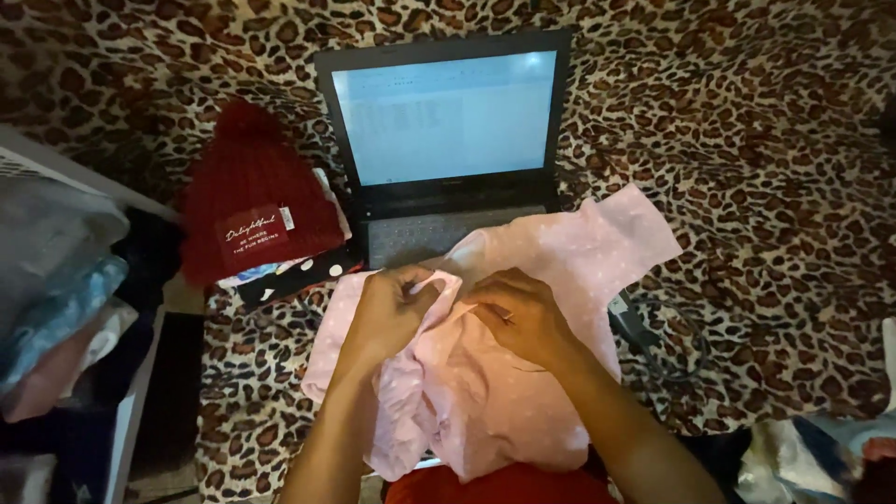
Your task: Unfolding a pink onesie, scanning it with a handheld barcode scanner, and entering information into a laptop.
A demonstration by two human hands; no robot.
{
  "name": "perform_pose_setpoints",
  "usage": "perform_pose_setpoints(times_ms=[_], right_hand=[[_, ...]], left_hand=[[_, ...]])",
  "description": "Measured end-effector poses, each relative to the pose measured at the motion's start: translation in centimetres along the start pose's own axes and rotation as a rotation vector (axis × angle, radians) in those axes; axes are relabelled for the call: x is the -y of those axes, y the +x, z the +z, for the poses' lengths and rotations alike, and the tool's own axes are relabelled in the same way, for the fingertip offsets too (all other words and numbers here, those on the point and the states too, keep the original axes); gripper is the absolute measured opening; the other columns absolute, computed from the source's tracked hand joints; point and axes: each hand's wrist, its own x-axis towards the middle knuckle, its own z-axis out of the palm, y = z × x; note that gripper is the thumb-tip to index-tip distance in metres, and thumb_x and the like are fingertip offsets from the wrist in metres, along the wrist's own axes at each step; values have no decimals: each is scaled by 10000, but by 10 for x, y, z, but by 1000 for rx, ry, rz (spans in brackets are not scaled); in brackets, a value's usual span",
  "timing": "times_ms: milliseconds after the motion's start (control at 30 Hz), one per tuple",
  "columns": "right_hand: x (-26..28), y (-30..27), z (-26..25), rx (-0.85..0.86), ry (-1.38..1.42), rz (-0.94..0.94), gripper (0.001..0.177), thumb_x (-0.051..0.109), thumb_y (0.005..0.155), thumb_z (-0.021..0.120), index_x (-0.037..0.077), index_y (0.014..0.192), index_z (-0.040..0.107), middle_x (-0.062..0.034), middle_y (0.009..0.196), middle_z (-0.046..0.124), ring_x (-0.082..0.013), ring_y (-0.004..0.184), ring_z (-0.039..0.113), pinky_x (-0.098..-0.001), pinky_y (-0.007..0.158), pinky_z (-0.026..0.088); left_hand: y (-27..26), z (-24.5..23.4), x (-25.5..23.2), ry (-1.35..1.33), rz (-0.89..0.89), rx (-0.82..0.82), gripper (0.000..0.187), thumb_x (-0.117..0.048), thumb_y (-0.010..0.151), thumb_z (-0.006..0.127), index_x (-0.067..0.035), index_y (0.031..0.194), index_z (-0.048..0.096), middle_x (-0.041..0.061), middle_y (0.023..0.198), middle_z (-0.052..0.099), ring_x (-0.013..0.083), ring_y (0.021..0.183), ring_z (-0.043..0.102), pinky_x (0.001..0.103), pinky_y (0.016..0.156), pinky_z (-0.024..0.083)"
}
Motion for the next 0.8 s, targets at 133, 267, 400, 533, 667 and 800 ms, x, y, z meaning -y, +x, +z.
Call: perform_pose_setpoints(times_ms=[133, 267, 400, 533, 667, 800], right_hand=[[-3, 2, 2, -23, -48, -41, 94, 89, 869, 782, 144, 946, 784, -33, 852, 738, -264, 758, 723, -362, 708, 578], [-1, 5, 4, -61, -37, -22, 77, 79, 885, 780, 116, 952, 779, -48, 876, 741, -259, 763, 738, -348, 688, 600], [9, 14, 3, -76, -58, -7, 102, 133, 922, 758, 102, 1019, 766, -55, 940, 733, -259, 833, 744, -347, 730, 599], [7, 11, 3, 5, 33, 42, 126, 63, 876, 773, 67, 1001, 760, -107, 897, 732, -317, 804, 750, -393, 705, 601], [7, 16, -4, 73, 116, 103, 96, 96, 868, 774, 39, 929, 727, -152, 802, 692, -373, 689, 704, -423, 630, 559], [0, 11, 1, 50, 144, 135, 70, 77, 868, 777, 35, 906, 735, -133, 752, 689, -302, 605, 668, -387, 592, 534]], left_hand=[[-9, 2, -15, -4, 28, 23, 181, -93, 863, 660, -20, 933, 811, 179, 775, 763, 270, 756, 701, 382, 709, 552], [-15, 0, -15, 39, 132, 16, 139, -56, 836, 693, -48, 906, 813, 186, 747, 765, 375, 709, 744, 407, 686, 572], [-10, 2, -20, 63, 201, -17, 148, -32, 830, 696, -39, 930, 804, 173, 735, 753, 365, 697, 736, 404, 677, 561], [-12, 0, -21, 181, 303, -5, 172, -21, 809, 686, -89, 910, 808, 135, 683, 730, 395, 686, 718, 430, 686, 558], [-10, -1, -18, 167, 358, 19, 166, -32, 825, 671, -116, 874, 806, 108, 669, 727, 387, 688, 715, 429, 715, 550], [-11, 6, -2, 107, 374, 14, 187, -17, 829, 655, -121, 877, 803, 113, 663, 711, 371, 677, 716, 424, 717, 556]])
